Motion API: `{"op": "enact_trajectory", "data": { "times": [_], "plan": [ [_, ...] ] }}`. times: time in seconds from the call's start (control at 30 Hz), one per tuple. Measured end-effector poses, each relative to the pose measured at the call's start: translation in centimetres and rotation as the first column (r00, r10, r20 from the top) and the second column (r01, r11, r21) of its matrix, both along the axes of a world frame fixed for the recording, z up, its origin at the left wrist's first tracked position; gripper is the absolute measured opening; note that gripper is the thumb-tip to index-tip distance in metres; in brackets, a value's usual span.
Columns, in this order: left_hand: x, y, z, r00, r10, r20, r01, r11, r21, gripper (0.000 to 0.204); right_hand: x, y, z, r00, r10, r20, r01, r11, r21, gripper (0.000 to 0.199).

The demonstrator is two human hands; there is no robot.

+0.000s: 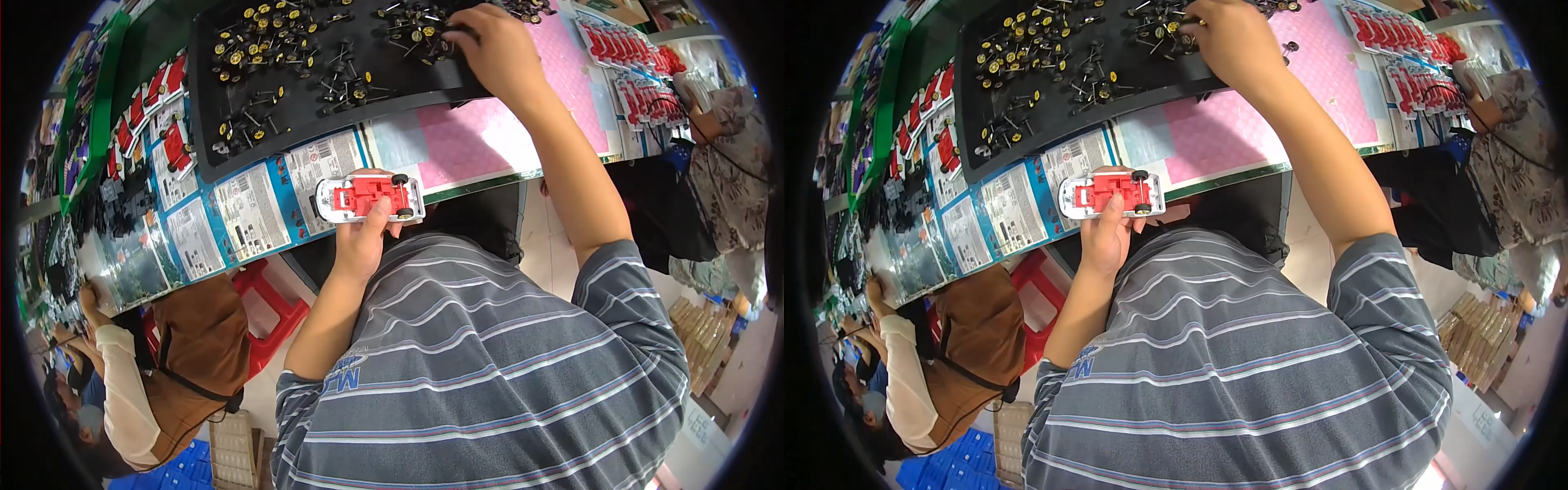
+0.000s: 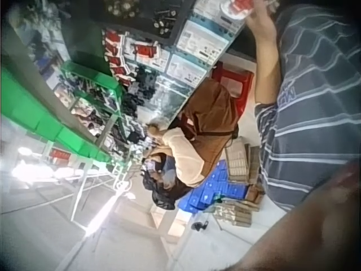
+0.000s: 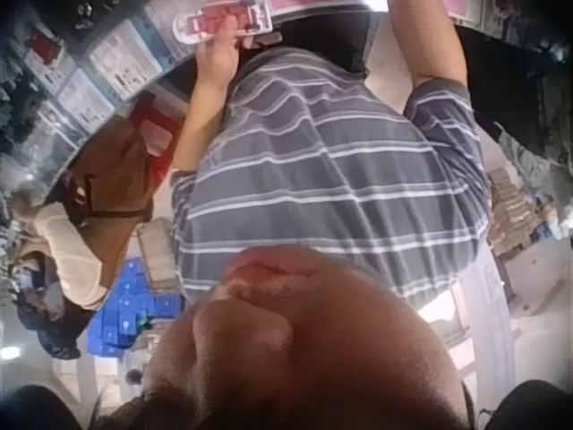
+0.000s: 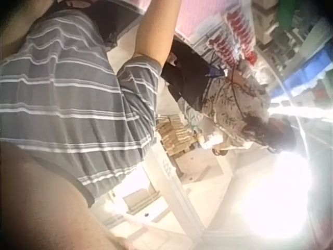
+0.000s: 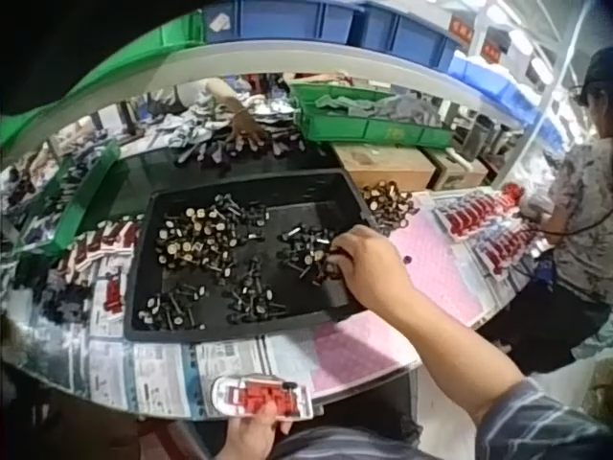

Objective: The person assembles toy cars by picking wheel axles from a tray, pressing them into toy car bodies by hand, and placing the assembled cars on the table.

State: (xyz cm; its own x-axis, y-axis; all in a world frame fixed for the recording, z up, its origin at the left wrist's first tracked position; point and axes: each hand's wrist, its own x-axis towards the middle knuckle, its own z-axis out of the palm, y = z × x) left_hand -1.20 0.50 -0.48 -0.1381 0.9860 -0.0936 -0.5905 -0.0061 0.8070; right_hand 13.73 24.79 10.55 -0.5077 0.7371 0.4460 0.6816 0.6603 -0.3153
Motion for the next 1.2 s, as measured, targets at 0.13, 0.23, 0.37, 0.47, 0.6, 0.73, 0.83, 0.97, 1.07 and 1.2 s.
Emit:
{"op": "enact_trajectory", "data": {
  "times": [0.13,0.23,0.37,0.47,0.6,0.73,0.83,0.97,1.07,1.2],
  "plan": [
    [0.0,0.9,-0.1,0.999,-0.042,0.011,0.042,0.999,0.007,0.037,0.9,-1.1,0.7,0.993,-0.080,-0.084,0.084,0.995,0.052,0.014],
    [0.4,1.3,0.0,0.999,-0.046,-0.002,0.046,0.999,0.007,0.039,1.2,-2.0,0.7,0.961,-0.165,-0.221,0.127,0.976,-0.177,0.013],
    [1.1,1.9,0.0,0.998,-0.068,0.005,0.069,0.997,-0.019,0.043,1.0,-7.0,-0.9,0.871,0.083,-0.483,-0.311,0.856,-0.412,0.019],
    [1.7,2.2,-0.1,0.987,-0.153,-0.055,0.152,0.988,-0.020,0.039,-0.5,-10.7,-1.5,0.885,0.210,-0.417,-0.384,0.834,-0.396,0.019],
    [2.2,1.9,0.1,0.984,-0.176,-0.041,0.176,0.984,0.007,0.030,-1.8,-11.4,-3.1,0.887,0.321,-0.331,-0.440,0.805,-0.399,0.021],
    [1.7,1.3,-0.6,0.979,-0.199,-0.047,0.200,0.980,0.012,0.027,-1.9,-11.3,-3.3,0.877,0.374,-0.302,-0.472,0.791,-0.389,0.032],
    [1.3,1.1,-0.1,0.979,-0.197,-0.058,0.197,0.980,0.005,0.026,-1.3,-11.0,-2.0,0.842,0.368,-0.394,-0.521,0.743,-0.421,0.049],
    [0.8,1.1,0.2,0.967,-0.227,-0.117,0.226,0.974,-0.024,0.028,-0.7,-10.2,-2.2,0.833,0.365,-0.416,-0.537,0.715,-0.447,0.040],
    [0.5,1.0,0.7,0.966,-0.233,-0.108,0.228,0.972,-0.056,0.031,-0.6,-10.3,-2.1,0.838,0.379,-0.392,-0.533,0.722,-0.441,0.034],
    [-0.7,0.2,2.2,0.992,-0.060,-0.108,0.053,0.997,-0.062,0.034,1.4,-9.9,-2.9,0.880,0.314,-0.356,-0.454,0.776,-0.439,0.024]
  ]
}}
